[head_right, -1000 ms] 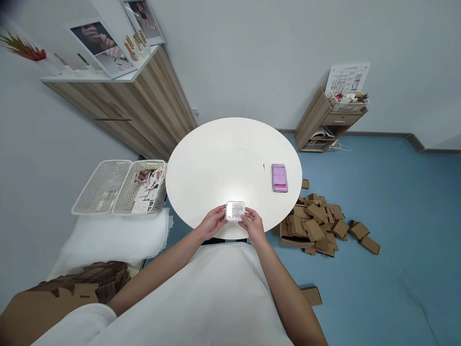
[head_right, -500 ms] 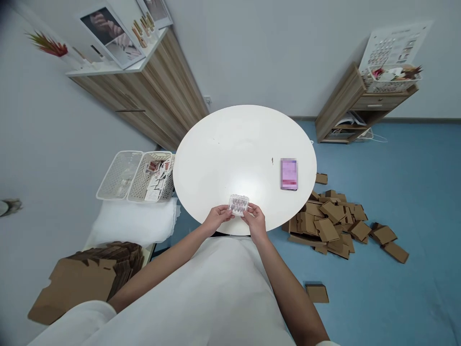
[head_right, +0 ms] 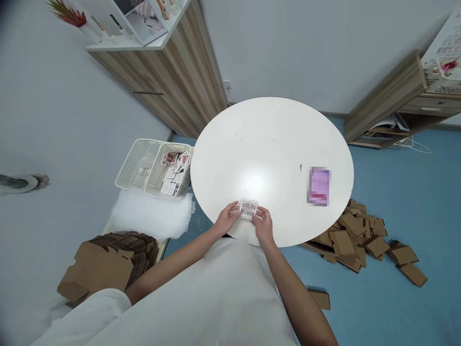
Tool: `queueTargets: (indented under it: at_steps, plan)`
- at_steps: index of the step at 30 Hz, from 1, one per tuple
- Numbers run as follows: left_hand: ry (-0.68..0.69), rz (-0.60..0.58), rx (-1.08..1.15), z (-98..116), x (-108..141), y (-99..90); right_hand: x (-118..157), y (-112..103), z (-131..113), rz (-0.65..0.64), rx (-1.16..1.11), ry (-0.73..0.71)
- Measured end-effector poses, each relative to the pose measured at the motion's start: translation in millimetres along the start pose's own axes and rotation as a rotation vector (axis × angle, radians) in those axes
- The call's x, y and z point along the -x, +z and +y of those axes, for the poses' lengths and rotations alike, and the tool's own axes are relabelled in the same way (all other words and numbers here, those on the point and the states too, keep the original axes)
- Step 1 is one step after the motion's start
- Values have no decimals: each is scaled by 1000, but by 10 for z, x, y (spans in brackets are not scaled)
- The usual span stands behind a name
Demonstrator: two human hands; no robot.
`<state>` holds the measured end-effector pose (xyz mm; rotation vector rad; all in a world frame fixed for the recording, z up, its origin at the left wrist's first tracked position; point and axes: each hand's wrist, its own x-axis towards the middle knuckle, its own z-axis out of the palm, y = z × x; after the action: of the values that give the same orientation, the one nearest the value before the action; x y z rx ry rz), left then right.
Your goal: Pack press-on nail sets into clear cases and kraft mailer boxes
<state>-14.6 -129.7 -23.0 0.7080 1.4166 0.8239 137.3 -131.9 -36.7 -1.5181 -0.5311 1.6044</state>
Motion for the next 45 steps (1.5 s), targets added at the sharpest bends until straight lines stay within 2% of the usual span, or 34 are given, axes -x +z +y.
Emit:
queueTargets:
  at_steps: [5,11,17,22,27,37,45]
  plan:
    - [28,-6,6,114,-97,-393,-111,441,-25,-33,45,35]
    - [36,112,47,148,-293,-985,-322,1240,-42,-79,221,8]
    - [48,206,-102,239,-696,-1526,-631,1928,-21,-49,495,-36]
    - [93,228,-216,359,-1037,-1771,-866,2277,-30,-85,514,-74]
    - [101,209,-227,416,-1175,-1819,-995,2410,-12,-72,569,-134]
    - [142,159,-278,368,-1114,-1807,-1037,2400,108,-17,688,-216]
    - [126,168,-277,410,-1104,-1807,-1039,2389,120,-60,741,-237]
